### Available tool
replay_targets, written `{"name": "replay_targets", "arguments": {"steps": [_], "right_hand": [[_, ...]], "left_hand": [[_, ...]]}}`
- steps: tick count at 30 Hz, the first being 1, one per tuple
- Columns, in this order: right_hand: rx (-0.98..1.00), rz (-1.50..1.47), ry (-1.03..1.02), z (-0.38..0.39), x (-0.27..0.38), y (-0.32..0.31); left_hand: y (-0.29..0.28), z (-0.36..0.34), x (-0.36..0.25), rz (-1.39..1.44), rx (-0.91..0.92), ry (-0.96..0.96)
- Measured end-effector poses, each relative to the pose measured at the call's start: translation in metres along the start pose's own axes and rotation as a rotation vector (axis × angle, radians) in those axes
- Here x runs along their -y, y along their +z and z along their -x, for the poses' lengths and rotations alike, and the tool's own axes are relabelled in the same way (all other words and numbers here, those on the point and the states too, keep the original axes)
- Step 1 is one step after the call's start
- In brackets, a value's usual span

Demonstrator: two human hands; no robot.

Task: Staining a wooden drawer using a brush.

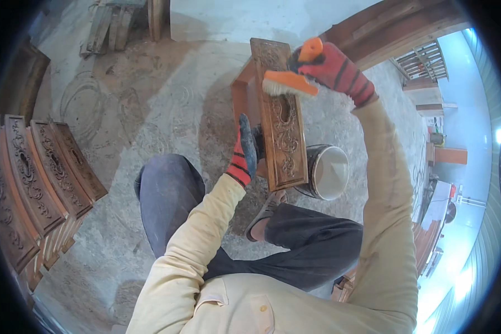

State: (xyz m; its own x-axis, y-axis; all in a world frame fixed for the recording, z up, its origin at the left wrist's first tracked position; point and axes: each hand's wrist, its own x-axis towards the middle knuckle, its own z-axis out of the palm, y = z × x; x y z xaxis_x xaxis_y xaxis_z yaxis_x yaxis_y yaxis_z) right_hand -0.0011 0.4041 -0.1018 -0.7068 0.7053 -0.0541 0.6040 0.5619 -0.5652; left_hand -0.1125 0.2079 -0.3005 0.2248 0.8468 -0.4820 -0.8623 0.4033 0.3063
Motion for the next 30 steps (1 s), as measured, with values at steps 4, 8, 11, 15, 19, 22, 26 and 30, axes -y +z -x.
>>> {"name": "replay_targets", "arguments": {"steps": [4, 8, 11, 15, 19, 22, 26, 30], "right_hand": [[-0.082, 0.213, 0.044, -0.041, -0.006, -0.004], [-0.176, 0.364, 0.043, -0.05, -0.017, -0.009], [-0.271, 0.459, -0.029, -0.039, -0.034, -0.01], [-0.101, 0.268, -0.035, 0.028, -0.008, -0.002], [0.167, 0.092, -0.054, 0.085, 0.042, 0.003], [-0.032, -0.013, 0.08, 0.095, 0.046, 0.01], [-0.157, 0.33, 0.315, 0.066, 0.042, 0.029], [-0.234, 0.324, 0.336, 0.052, 0.056, 0.038]], "left_hand": [[-0.001, 0.004, -0.001, -0.023, -0.012, 0.013], [-0.001, 0.001, 0.0, -0.036, -0.034, -0.002], [-0.001, -0.004, 0.001, -0.011, -0.054, -0.005], [0.003, 0.003, -0.005, -0.024, -0.054, -0.049], [-0.001, -0.006, -0.004, 0.001, -0.03, -0.045], [-0.001, -0.01, -0.001, 0.02, 0.01, -0.054], [0.008, -0.003, -0.004, 0.005, -0.033, -0.063], [-0.003, -0.006, 0.002, 0.035, -0.012, -0.063]]}}
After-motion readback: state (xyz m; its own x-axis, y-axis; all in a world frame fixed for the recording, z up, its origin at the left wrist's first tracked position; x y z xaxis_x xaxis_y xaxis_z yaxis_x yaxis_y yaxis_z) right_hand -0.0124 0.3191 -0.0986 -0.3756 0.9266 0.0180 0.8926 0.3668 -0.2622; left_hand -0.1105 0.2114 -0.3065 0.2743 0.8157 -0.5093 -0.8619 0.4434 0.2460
